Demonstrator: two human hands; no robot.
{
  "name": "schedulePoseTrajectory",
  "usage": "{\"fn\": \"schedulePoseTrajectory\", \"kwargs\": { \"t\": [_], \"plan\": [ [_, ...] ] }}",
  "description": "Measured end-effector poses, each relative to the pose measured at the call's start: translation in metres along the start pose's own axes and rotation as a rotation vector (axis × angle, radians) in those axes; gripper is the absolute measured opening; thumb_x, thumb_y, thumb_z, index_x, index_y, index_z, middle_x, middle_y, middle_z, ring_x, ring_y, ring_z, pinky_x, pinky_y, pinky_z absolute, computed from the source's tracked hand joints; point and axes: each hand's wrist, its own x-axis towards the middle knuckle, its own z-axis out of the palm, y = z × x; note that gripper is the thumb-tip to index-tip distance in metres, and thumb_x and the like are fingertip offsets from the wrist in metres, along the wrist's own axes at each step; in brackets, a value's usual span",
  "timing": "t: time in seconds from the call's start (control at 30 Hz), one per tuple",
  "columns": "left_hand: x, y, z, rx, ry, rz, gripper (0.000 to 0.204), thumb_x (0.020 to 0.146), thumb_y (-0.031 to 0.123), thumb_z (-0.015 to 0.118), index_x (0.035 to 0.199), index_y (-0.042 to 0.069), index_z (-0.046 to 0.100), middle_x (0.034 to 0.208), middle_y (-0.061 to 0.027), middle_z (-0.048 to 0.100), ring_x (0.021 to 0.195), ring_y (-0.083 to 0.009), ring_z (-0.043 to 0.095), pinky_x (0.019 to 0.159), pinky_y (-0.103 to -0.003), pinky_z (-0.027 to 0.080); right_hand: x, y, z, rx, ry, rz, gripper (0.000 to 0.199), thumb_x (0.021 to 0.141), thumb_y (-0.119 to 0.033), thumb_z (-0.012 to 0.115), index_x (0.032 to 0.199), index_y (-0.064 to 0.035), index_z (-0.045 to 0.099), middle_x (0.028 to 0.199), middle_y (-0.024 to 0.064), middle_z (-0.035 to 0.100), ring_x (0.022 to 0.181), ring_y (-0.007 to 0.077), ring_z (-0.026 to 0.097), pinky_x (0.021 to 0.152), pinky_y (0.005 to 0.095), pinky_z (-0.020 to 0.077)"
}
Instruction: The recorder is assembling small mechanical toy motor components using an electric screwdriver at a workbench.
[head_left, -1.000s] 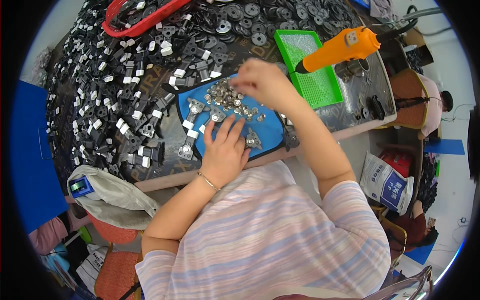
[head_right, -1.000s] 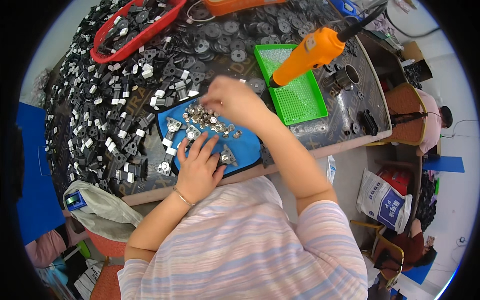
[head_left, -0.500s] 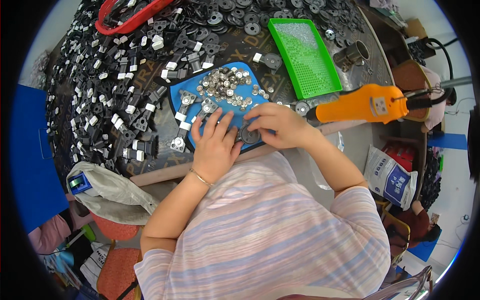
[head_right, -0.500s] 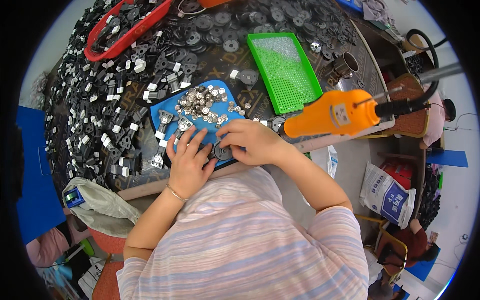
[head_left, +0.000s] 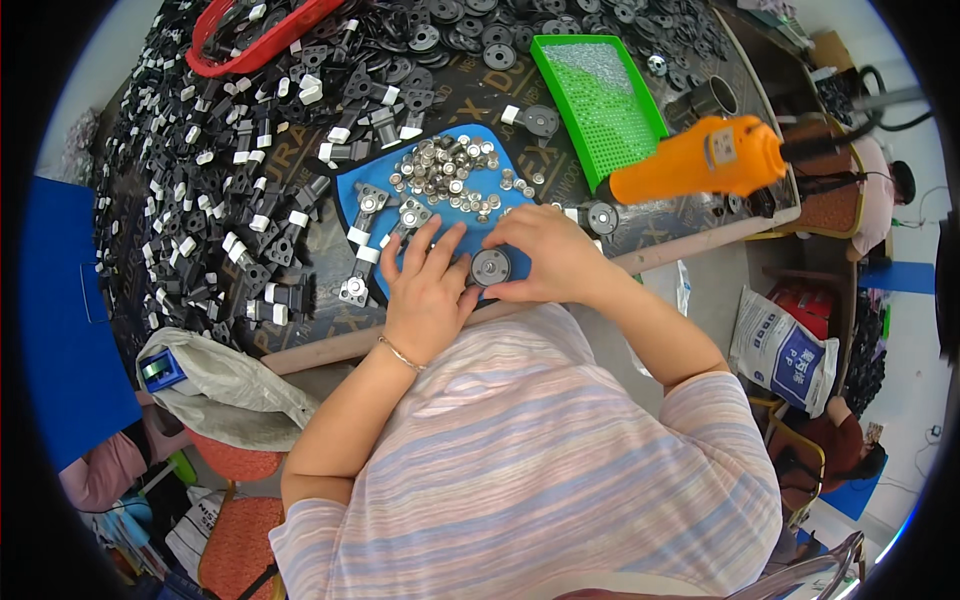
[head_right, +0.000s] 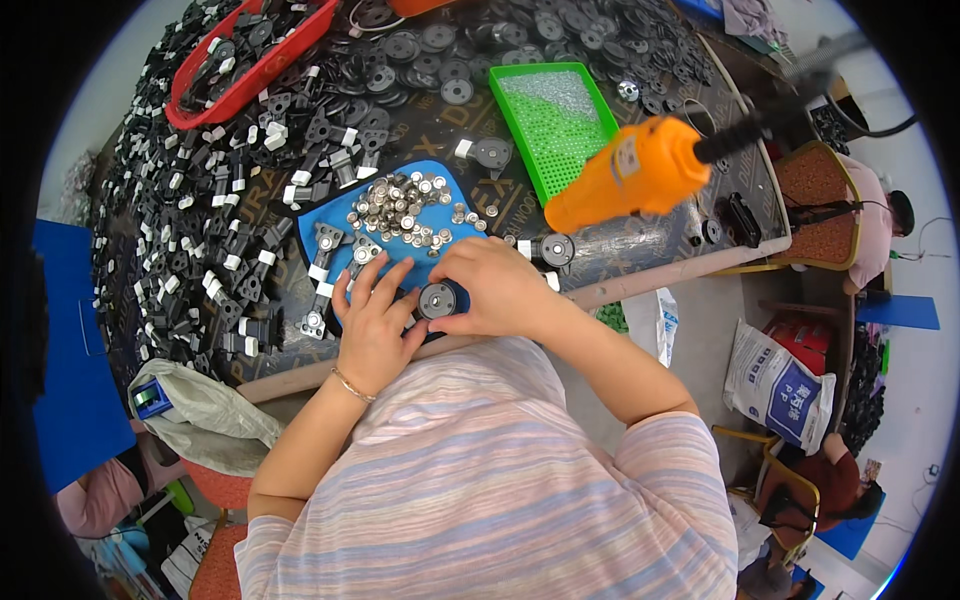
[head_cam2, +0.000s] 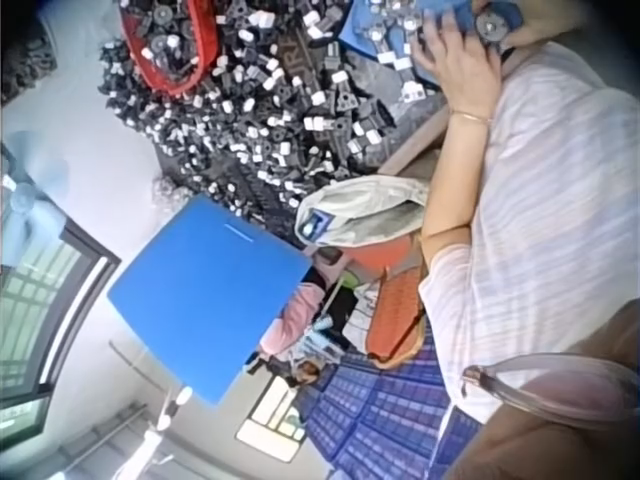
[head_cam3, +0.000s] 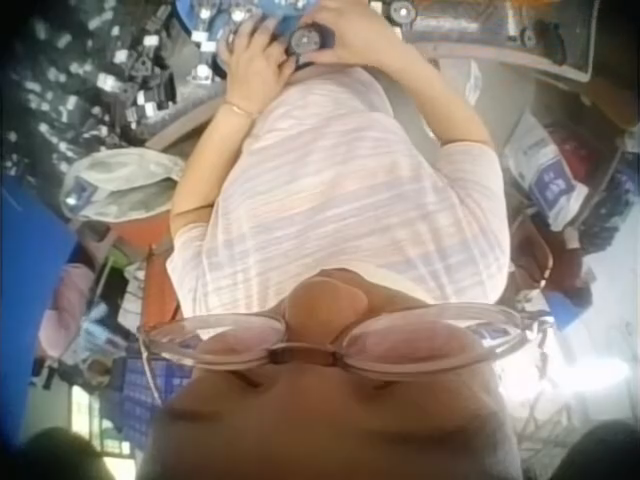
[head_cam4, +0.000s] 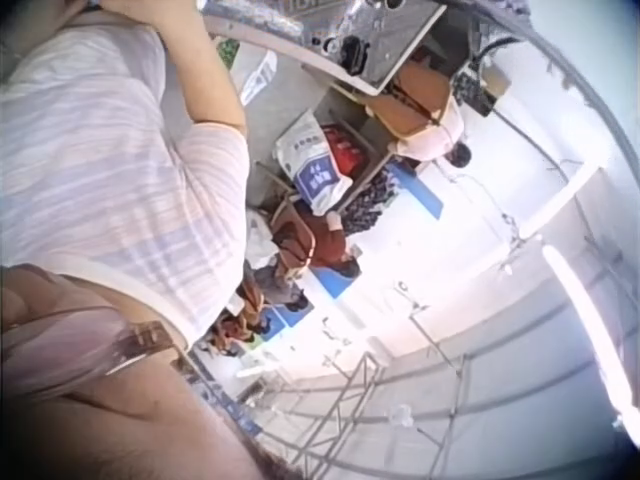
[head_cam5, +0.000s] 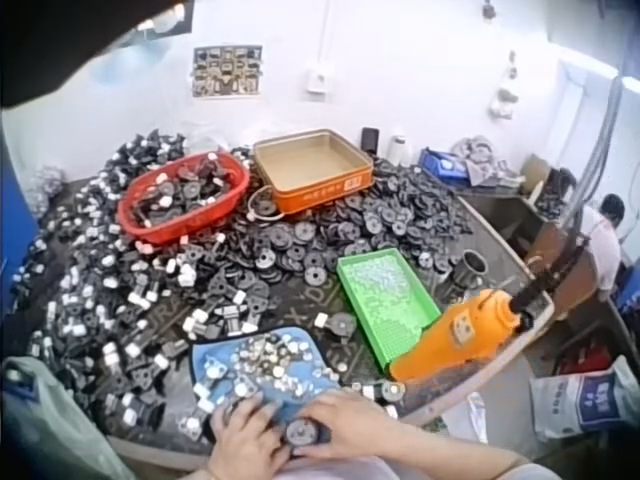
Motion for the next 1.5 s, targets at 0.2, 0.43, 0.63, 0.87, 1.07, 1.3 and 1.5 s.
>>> {"fn": "schedulePoseTrajectory", "kwargs": {
  "t": [0.2, 0.43, 0.63, 0.87, 1.07, 1.3, 1.5],
  "plan": [
    [0.001, 0.000, 0.000, -0.036, 0.004, -0.044, 0.026, 0.062, 0.019, 0.072, 0.085, 0.008, 0.067, 0.123, -0.0026, 0.052, 0.123, -0.0251, 0.038, 0.103, -0.046, 0.016, -0.006, 0.003, 0.011, -0.012, 0.115, 0.007, 0.046, 0.057, -0.037, 0.080, 0.090, -0.0098, 0.064, 0.089, 0.0054, 0.060, 0.087, 0.0253, 0.057, 0.076, 0.0359, 0.0434],
    [-0.001, -0.001, 0.001, -0.043, 0.023, -0.036, 0.026, 0.064, 0.021, 0.072, 0.085, 0.008, 0.066, 0.124, -0.0031, 0.052, 0.122, -0.0246, 0.039, 0.101, -0.046, 0.018, -0.009, -0.001, 0.011, -0.050, 0.130, 0.023, 0.049, 0.058, -0.039, 0.078, 0.096, -0.0112, 0.067, 0.087, 0.0035, 0.060, 0.085, 0.0215, 0.057, 0.075, 0.0337, 0.0409],
    [-0.003, -0.003, 0.001, -0.061, 0.050, -0.023, 0.028, 0.062, 0.024, 0.074, 0.083, 0.008, 0.065, 0.125, -0.0038, 0.053, 0.121, -0.0246, 0.040, 0.101, -0.045, 0.018, -0.013, -0.002, 0.012, -0.036, 0.132, 0.063, 0.047, 0.059, -0.037, 0.078, 0.097, -0.0112, 0.066, 0.086, 0.0026, 0.060, 0.084, 0.0206, 0.057, 0.075, 0.0326, 0.0395],
    [-0.005, -0.005, 0.000, -0.075, 0.060, -0.032, 0.032, 0.062, 0.030, 0.075, 0.079, 0.007, 0.061, 0.122, -0.0076, 0.053, 0.121, -0.0264, 0.040, 0.101, -0.045, 0.018, -0.007, -0.009, 0.001, -0.100, 0.090, 0.085, 0.044, 0.059, -0.035, 0.079, 0.094, -0.0117, 0.066, 0.087, 0.0030, 0.060, 0.086, 0.0211, 0.056, 0.075, 0.0337, 0.0392],
    [0.003, 0.002, -0.012, -0.142, 0.050, -0.044, 0.048, 0.064, 0.042, 0.073, 0.093, 0.006, 0.061, 0.115, -0.0079, 0.054, 0.118, -0.0268, 0.041, 0.102, -0.047, 0.016, -0.029, 0.002, -0.060, -0.581, 1.135, -0.305, 0.101, 0.057, -0.044, 0.084, 0.131, -0.0071, 0.027, 0.124, 0.0112, 0.038, 0.105, 0.0226, 0.047, 0.083, 0.0364, 0.0418],
    [0.016, 0.003, -0.008, -0.106, -0.040, -0.008, 0.046, 0.064, 0.033, 0.073, 0.099, 0.006, 0.064, 0.114, -0.0042, 0.056, 0.114, -0.0260, 0.043, 0.100, -0.051, 0.017, -0.003, 0.008, -0.078, 0.949, 0.821, -0.045, 0.049, 0.072, -0.006, 0.068, 0.116, -0.0004, 0.047, 0.096, 0.0085, 0.054, 0.078, 0.0190, 0.059, 0.074, 0.0330, 0.0476],
    [0.024, 0.004, -0.008, -0.118, -0.096, 0.016, 0.043, 0.063, 0.033, 0.073, 0.095, 0.005, 0.064, 0.113, -0.0044, 0.059, 0.112, -0.0254, 0.044, 0.100, -0.051, 0.016, -0.004, 0.029, -0.109, 0.932, 1.172, -0.165, 0.040, 0.072, 0.000, 0.063, 0.110, 0.0048, 0.050, 0.091, 0.0096, 0.052, 0.065, 0.0153, 0.056, 0.059, 0.0273, 0.0474]
  ]
}}
